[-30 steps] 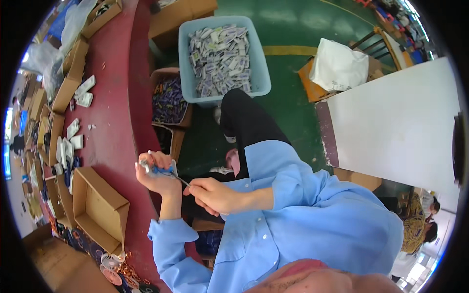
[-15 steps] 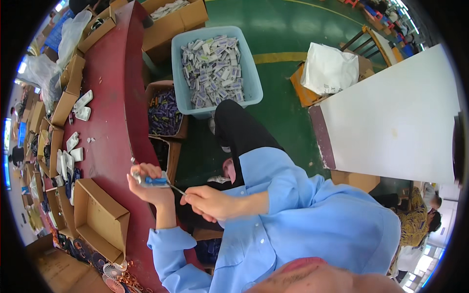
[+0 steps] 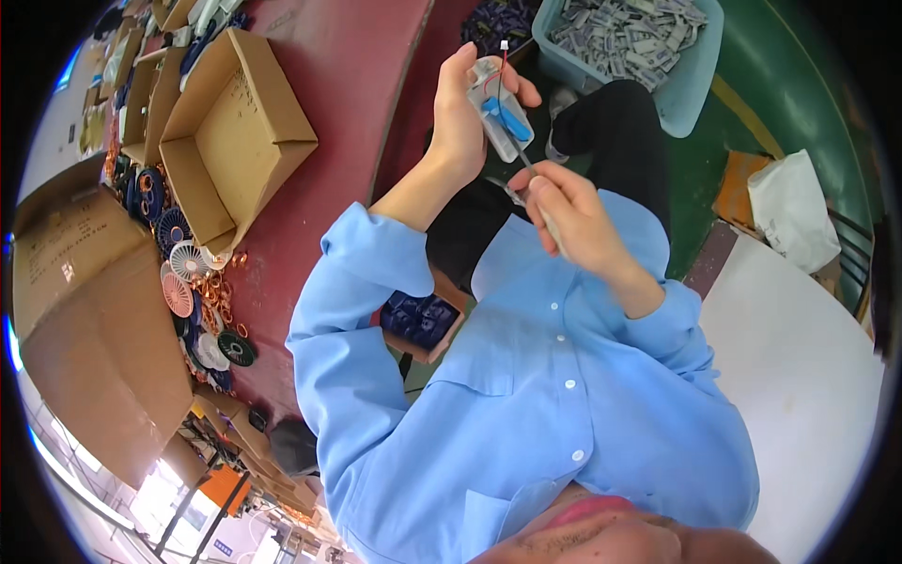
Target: Assembling small electronic components using a manual screwdriver.
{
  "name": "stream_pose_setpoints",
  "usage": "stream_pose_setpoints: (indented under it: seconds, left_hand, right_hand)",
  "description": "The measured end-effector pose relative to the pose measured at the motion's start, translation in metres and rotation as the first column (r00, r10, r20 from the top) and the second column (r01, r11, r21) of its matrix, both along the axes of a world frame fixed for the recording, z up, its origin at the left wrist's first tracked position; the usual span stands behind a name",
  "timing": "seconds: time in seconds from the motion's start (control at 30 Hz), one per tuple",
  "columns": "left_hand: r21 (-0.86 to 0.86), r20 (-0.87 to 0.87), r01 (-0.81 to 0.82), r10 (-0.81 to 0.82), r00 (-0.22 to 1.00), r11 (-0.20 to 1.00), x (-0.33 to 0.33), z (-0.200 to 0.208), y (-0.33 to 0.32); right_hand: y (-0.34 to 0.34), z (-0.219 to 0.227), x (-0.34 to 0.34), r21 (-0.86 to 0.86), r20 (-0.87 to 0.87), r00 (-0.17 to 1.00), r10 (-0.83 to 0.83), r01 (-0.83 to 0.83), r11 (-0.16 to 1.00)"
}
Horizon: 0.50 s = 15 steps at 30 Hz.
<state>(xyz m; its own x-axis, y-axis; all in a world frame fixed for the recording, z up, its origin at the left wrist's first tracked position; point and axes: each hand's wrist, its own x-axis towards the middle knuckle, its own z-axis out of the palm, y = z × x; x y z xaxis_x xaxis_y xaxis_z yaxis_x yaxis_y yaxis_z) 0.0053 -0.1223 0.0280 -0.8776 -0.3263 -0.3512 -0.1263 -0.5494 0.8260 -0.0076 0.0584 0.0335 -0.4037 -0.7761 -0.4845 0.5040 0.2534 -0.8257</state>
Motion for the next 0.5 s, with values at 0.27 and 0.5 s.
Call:
stream_pose_setpoints:
  seconds: [0.27, 0.5]
  left_hand:
    - [-0.026, 0.004, 0.031, -0.031, 1.000, 0.999, 0.007, 0.001, 0.006]
    - [-0.048, 0.048, 0.023, -0.021, 0.999, 0.999, 0.006, 0.001, 0.008]
  right_hand:
    - [0.005, -0.005, 0.000, 0.002, -0.115, 0.990, -0.077, 0.078, 0.997]
    - [0.015, -0.004, -0.005, -0.013, -0.119, 0.993, -0.008, 0.007, 1.000]
